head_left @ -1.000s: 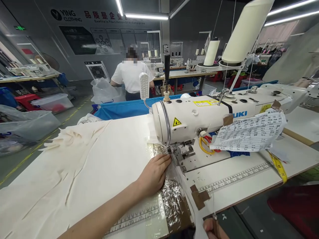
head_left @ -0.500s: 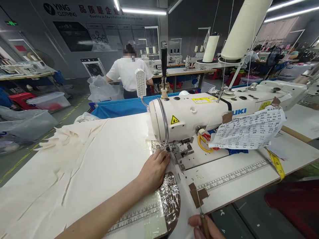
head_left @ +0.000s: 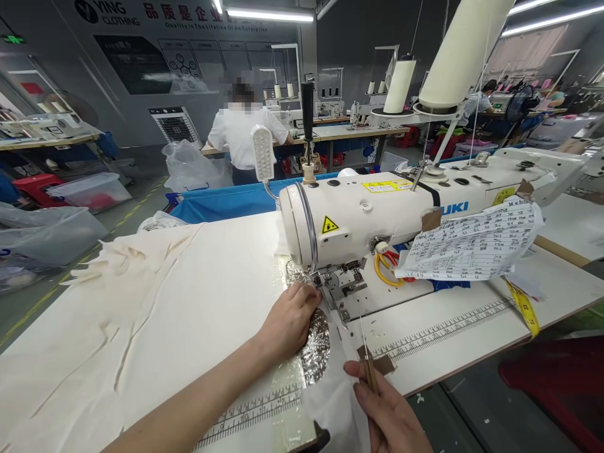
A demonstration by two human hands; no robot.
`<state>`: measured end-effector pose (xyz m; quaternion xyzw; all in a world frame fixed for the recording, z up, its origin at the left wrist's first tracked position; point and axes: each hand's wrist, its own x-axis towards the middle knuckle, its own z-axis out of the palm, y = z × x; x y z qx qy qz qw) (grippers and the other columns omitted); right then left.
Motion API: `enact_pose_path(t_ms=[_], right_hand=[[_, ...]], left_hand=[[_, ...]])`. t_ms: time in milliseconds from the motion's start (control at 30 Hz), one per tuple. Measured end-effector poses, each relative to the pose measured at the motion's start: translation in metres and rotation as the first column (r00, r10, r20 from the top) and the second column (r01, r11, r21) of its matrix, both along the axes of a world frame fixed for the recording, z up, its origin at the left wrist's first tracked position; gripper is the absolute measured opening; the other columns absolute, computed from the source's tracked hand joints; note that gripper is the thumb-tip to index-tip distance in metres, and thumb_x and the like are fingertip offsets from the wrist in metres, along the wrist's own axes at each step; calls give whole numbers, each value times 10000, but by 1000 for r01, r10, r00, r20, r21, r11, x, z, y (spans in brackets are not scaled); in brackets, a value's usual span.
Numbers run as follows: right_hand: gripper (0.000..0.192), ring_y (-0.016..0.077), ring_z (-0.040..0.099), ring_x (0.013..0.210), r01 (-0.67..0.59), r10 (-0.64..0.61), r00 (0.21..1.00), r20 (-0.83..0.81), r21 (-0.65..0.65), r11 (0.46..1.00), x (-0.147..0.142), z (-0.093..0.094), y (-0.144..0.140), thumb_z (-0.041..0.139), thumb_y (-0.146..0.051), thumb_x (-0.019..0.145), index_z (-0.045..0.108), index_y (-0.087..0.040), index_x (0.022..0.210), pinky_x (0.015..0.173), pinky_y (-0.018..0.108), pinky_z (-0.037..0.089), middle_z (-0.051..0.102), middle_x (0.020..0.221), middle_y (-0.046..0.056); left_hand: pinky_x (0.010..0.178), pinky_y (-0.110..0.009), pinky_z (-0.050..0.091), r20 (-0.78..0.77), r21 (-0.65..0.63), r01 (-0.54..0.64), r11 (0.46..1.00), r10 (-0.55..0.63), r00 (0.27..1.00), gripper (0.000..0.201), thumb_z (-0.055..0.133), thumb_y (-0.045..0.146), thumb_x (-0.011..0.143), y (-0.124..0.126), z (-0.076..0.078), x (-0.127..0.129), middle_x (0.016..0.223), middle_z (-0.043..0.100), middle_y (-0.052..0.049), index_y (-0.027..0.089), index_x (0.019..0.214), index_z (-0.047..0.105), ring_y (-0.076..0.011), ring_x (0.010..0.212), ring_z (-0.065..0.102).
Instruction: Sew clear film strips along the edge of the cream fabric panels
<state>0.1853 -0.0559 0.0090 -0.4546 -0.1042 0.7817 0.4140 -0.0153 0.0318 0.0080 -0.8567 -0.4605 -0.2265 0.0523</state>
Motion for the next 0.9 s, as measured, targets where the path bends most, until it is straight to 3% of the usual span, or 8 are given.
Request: enact_pose_path(t_ms=[233,367,500,600,733,800,900], right_hand=[[473,181,645,811,-137,131,990,49,170,976,2,2,19,855,-473,645,708,-216,1013,704,250,524,655,844,12],[451,140,559,708,-251,182,950,252,278,927,4,3,30,768,-533,726,698,-226,1048,617,222,467,602,794,-11],[406,145,516,651,-356,142,859,492,373,857,3,5,38,657,-549,804,683,-232,1056,554,230,409,588,741,-18],[383,186,573,764,-451,102,779,618,440,776,3,6,43,576,-543,850,665,-229,1052,648,265,438,651,838,10],[355,233,629,940,-635,12,613,790,483,603,2,4,48,436,-500,942,616,-224,1072,777,301,464,686,902,43],[329,228,648,941,-691,-62,553,831,499,523,0,2,50,390,-451,969,604,-216,1052,797,303,476,694,932,59],[305,213,666,862,-717,-161,526,835,537,444,-5,1,50,354,-389,986,592,-200,1018,737,285,494,692,886,61]], left_hand=[[785,-409,543,10,37,19,999,-19,1000,325,381,20,896,-1,1,0,1028,595,-148,57,1134,598,-253,930,510],[789,-416,541,3,40,29,999,-29,1000,323,410,19,871,-2,-1,0,1028,601,-148,58,1125,604,-257,938,517],[798,-418,542,-11,18,16,1000,-16,1000,333,400,28,871,-3,-1,0,1045,603,-144,75,1129,606,-259,957,517],[816,-431,540,-28,4,-7,1000,7,1000,338,396,33,863,-3,1,1,1063,598,-151,66,1126,605,-270,979,512],[831,-443,538,-45,3,-29,1000,29,999,318,394,57,871,-1,2,2,1076,588,-158,66,1104,611,-281,997,507],[827,-447,540,-46,7,-47,999,47,998,306,389,73,883,0,2,3,1080,583,-158,76,1093,612,-283,997,505],[833,-453,542,-26,4,-60,998,60,998,302,377,90,900,1,0,2,1077,573,-166,73,1096,606,-283,1001,504]])
